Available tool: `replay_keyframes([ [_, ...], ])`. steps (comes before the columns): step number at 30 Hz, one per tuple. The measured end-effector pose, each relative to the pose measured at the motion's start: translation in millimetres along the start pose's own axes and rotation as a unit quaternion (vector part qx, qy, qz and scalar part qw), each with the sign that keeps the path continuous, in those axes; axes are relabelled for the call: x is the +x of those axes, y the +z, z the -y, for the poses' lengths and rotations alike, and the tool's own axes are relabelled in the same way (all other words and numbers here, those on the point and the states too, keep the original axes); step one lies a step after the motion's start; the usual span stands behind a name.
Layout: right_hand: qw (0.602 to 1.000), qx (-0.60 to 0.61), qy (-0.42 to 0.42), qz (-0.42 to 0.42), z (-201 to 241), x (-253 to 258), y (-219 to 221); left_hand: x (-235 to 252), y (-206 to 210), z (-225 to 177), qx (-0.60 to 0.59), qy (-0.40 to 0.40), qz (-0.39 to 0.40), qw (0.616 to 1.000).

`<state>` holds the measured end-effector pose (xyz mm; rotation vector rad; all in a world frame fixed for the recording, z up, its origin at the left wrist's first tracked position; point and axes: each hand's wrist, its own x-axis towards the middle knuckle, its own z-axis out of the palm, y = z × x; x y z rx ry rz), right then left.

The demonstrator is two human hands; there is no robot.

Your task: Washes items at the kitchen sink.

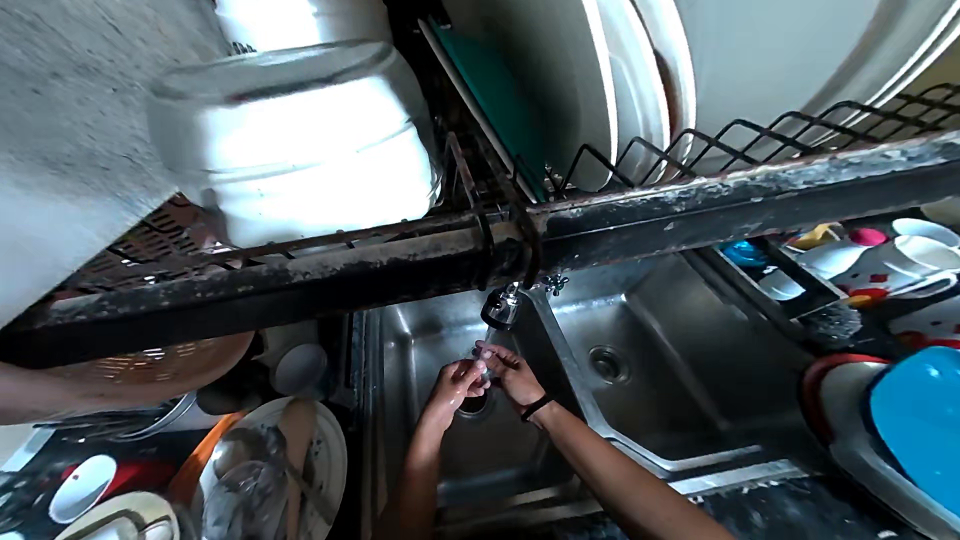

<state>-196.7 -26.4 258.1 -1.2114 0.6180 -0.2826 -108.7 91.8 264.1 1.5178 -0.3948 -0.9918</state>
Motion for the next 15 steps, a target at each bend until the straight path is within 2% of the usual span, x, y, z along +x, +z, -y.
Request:
replay_keyframes([
  [4,0.999,0.007,-0.045,0.006,-1.7,-2.5,5.0,-1.2,-1.7,1.7,-0.036,-0.003,0.004,0.999],
  [15,0.996,0.081,0.023,-0.041,6.3,-4.1,10.6,-1.1,0.7,3.2,-0.063,0.003,0.005,0.998],
])
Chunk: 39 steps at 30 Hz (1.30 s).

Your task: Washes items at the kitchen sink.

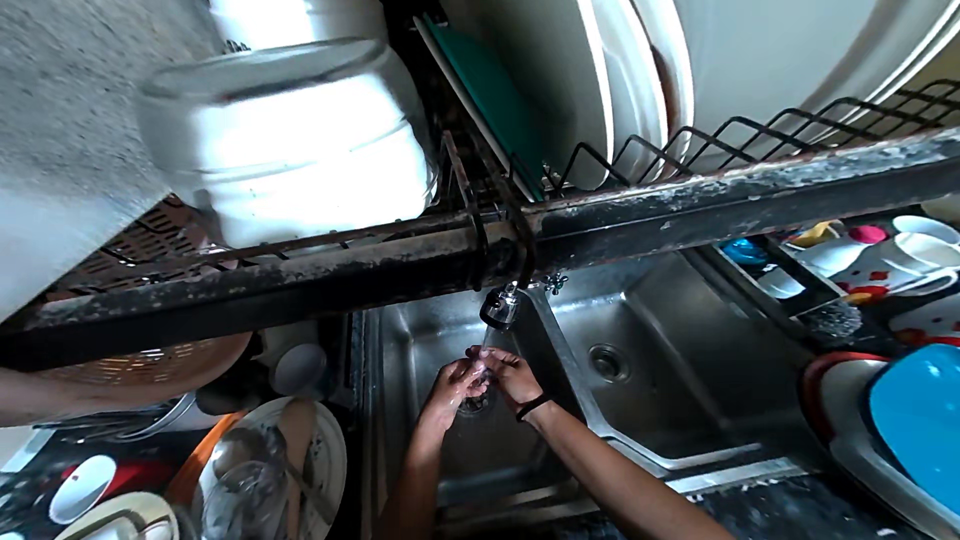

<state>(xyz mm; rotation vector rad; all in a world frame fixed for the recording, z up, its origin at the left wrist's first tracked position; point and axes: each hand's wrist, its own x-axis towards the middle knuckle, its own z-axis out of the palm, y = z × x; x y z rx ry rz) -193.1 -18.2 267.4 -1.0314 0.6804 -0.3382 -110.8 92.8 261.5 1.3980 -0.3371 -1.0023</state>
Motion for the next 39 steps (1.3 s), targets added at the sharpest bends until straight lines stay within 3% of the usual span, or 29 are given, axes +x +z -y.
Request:
replay_keyframes([
  [15,0.998,0.023,0.020,-0.062,-9.9,1.9,-5.1,6.8,13.7,-2.4,-0.001,-0.061,-0.052,0.997],
  [19,0.996,-0.082,-0.026,0.000,-9.6,-7.1,-9.7,10.4,17.4,-2.4,0.008,-0.082,-0.075,0.994],
  [27,0.982,-0.186,-0.034,0.018,-6.0,-12.5,-7.8,7.9,22.2,-5.6,0.071,-0.061,-0.099,0.991],
  [33,0.911,-0.401,-0.100,0.002,-3.5,-18.2,-6.8,4.8,24.2,-8.5,0.134,-0.044,-0.099,0.985],
  [39,0.920,-0.372,-0.115,-0.042,-7.8,-16.7,-6.8,4.6,22.9,-13.1,0.239,-0.029,-0.077,0.967],
])
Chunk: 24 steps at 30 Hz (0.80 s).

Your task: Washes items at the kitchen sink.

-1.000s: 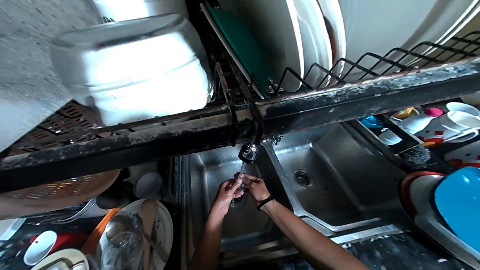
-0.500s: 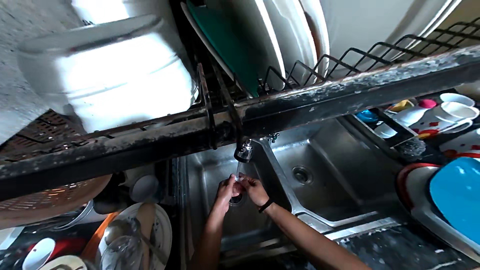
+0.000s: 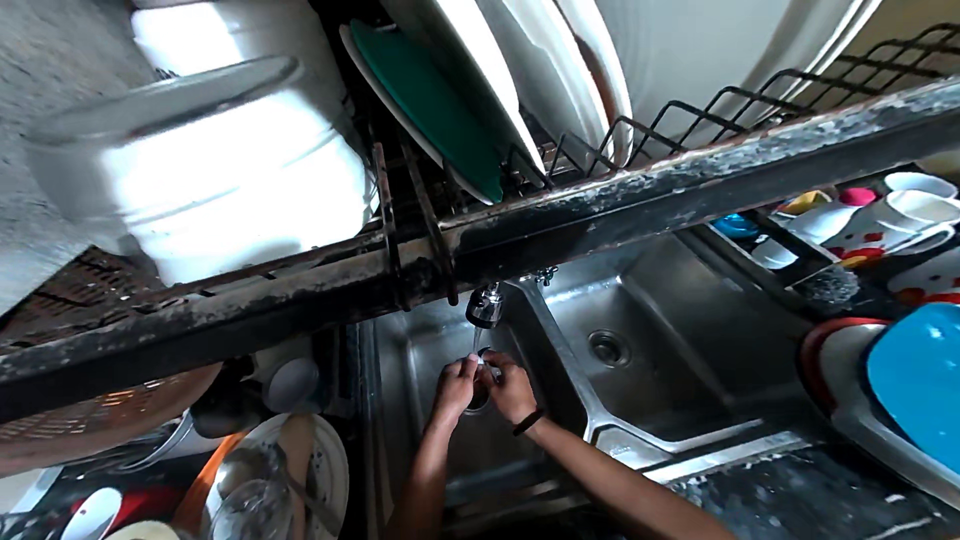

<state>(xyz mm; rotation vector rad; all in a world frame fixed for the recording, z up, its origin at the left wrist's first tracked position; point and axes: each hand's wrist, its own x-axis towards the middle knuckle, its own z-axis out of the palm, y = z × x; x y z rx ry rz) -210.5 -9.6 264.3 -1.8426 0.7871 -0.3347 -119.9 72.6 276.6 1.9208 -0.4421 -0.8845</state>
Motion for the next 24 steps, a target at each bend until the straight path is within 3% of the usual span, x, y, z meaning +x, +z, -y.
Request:
replay_keyframes([
  [6,0.998,0.057,-0.003,-0.022,0.8,1.0,-2.2,1.1,-4.4,-1.4,0.088,0.064,-0.030,0.994],
  [10,0.998,0.066,0.009,-0.008,2.9,1.6,-4.8,2.4,-5.9,2.1,0.082,0.107,-0.058,0.989],
  [24,0.975,0.219,-0.029,-0.022,-5.0,-5.7,5.2,-2.6,-12.2,0.4,-0.120,0.065,-0.032,0.990],
])
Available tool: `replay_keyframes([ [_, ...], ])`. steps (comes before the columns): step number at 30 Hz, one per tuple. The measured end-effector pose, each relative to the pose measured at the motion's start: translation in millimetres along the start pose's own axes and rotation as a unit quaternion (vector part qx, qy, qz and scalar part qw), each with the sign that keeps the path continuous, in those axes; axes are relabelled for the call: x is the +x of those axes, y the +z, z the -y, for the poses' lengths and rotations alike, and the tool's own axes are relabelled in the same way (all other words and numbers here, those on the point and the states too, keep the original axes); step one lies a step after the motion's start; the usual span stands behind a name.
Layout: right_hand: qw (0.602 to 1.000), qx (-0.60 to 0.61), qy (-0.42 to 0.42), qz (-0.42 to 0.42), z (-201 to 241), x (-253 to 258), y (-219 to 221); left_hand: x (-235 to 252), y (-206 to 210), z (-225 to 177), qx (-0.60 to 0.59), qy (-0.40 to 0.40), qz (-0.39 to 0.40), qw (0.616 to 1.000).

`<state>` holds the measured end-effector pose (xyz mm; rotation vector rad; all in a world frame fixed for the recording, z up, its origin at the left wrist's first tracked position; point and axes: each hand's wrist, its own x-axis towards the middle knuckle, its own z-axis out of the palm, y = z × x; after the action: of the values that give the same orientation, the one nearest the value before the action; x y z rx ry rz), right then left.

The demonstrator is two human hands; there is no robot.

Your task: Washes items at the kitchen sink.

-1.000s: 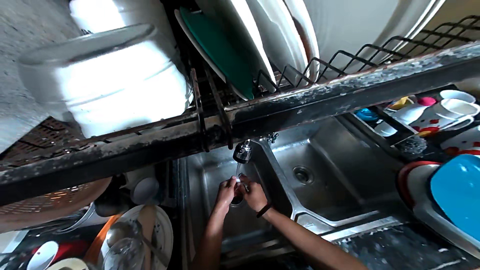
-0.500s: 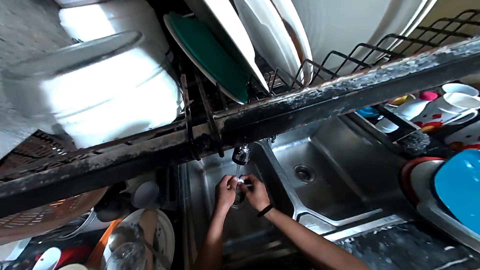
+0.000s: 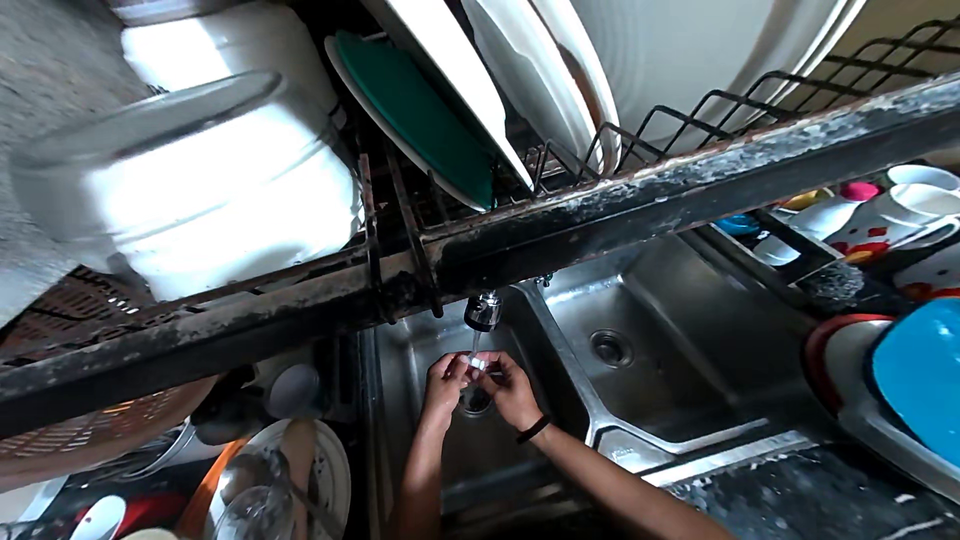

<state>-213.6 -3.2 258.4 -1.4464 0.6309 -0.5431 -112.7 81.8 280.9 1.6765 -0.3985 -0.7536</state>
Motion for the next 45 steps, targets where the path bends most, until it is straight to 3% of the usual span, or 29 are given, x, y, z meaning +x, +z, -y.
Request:
replay_keyframes([
  [9,0.994,0.105,-0.018,-0.021,0.2,-1.7,1.5,1.8,-2.4,3.0,-0.113,-0.052,0.009,0.992],
  [16,0.996,0.089,0.003,-0.025,-0.4,3.3,1.0,2.8,-0.9,7.8,-0.174,-0.097,0.007,0.980],
  [38,0.997,0.066,0.004,-0.028,2.1,0.8,-5.4,9.2,11.3,13.7,-0.199,-0.157,0.017,0.967],
  [45,0.999,0.005,0.042,-0.034,5.5,5.8,-6.8,13.0,17.4,17.3,-0.208,-0.180,0.004,0.961],
])
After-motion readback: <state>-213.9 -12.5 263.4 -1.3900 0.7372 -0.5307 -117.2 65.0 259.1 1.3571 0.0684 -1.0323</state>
